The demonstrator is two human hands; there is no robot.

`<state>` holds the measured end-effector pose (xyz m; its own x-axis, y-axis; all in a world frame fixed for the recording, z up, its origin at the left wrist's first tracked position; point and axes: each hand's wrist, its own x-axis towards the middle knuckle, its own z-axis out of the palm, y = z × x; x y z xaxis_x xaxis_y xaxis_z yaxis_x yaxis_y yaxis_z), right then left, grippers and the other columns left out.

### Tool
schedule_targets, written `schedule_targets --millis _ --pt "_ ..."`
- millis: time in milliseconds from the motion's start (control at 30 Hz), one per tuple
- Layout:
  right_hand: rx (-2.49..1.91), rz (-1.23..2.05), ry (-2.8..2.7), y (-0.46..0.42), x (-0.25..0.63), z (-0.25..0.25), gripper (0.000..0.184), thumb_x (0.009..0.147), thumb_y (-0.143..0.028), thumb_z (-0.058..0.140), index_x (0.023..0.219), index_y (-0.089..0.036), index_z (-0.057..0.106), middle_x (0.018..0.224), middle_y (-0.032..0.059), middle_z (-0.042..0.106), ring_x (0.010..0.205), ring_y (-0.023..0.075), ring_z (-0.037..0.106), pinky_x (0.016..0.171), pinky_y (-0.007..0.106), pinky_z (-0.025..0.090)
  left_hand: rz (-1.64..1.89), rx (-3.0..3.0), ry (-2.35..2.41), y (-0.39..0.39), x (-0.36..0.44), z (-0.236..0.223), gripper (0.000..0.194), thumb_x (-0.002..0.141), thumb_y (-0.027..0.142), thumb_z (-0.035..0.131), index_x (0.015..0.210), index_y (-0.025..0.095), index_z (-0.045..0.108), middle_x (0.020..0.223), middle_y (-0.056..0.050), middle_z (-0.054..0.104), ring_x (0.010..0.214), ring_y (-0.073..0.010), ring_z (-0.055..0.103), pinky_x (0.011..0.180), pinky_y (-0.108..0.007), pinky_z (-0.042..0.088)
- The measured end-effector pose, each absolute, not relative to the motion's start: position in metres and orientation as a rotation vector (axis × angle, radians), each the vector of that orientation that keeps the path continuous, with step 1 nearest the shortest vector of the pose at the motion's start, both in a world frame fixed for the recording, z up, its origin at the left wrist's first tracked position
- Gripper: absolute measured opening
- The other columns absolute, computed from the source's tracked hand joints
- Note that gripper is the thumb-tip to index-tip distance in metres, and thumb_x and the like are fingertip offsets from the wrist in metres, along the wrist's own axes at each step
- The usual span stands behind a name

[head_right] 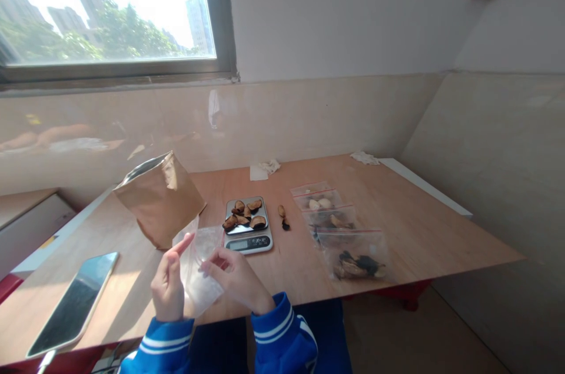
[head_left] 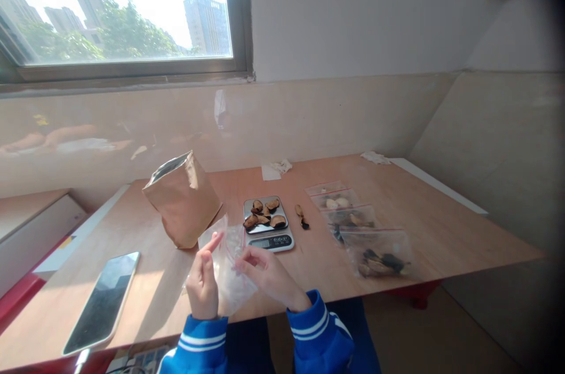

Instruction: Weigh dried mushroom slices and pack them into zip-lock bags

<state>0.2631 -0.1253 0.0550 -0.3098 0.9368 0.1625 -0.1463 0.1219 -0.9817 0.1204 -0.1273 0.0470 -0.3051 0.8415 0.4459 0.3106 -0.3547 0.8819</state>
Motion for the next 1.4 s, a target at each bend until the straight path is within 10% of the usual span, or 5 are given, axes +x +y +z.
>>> schedule_targets --millis 600,1000,1400 --pt "-0.867 1.155 -1.588 -0.122 0.255 0.056 0.02 0.088 -0.035 0.057 0.092 -0.02 0.07 0.09 0.0016 0.067 0.082 0.0152 0.06 0.074 0.027 0.045 1.623 1.729 1.48 -0.142 0.123 0.028 0.045 0.095 0.038 0.04 0.135 0.022 0.05 0.137 -0.006 0.056 0.126 -0.0198 0.051 0.106 -0.034 0.041" --pt "-1.733 0.01 -1.461 -0.04 0.383 -0.009 0.025 0.087 -0.022 0.044 0.102 -0.016 0.064 0.099 0.0139 0.064 0.1 0.0272 0.055 0.088 0.04 0.04 1.699 1.612 1.908 -0.144 0.103 0.036 0.043 0.091 0.042 0.047 0.128 0.024 0.058 0.132 -0.004 0.06 0.109 -0.0195 0.061 0.089 -0.025 0.048" --pt "-1.817 -0.015 -1.468 -0.008 0.38 -0.014 0.021 0.087 -0.022 0.049 0.096 -0.016 0.067 0.093 0.0109 0.069 0.094 0.0246 0.058 0.085 0.035 0.037 1.559 1.538 1.923 -0.145 0.105 0.036 0.044 0.09 0.046 0.045 0.128 0.028 0.057 0.131 -0.001 0.06 0.103 -0.0199 0.065 0.079 -0.024 0.052"
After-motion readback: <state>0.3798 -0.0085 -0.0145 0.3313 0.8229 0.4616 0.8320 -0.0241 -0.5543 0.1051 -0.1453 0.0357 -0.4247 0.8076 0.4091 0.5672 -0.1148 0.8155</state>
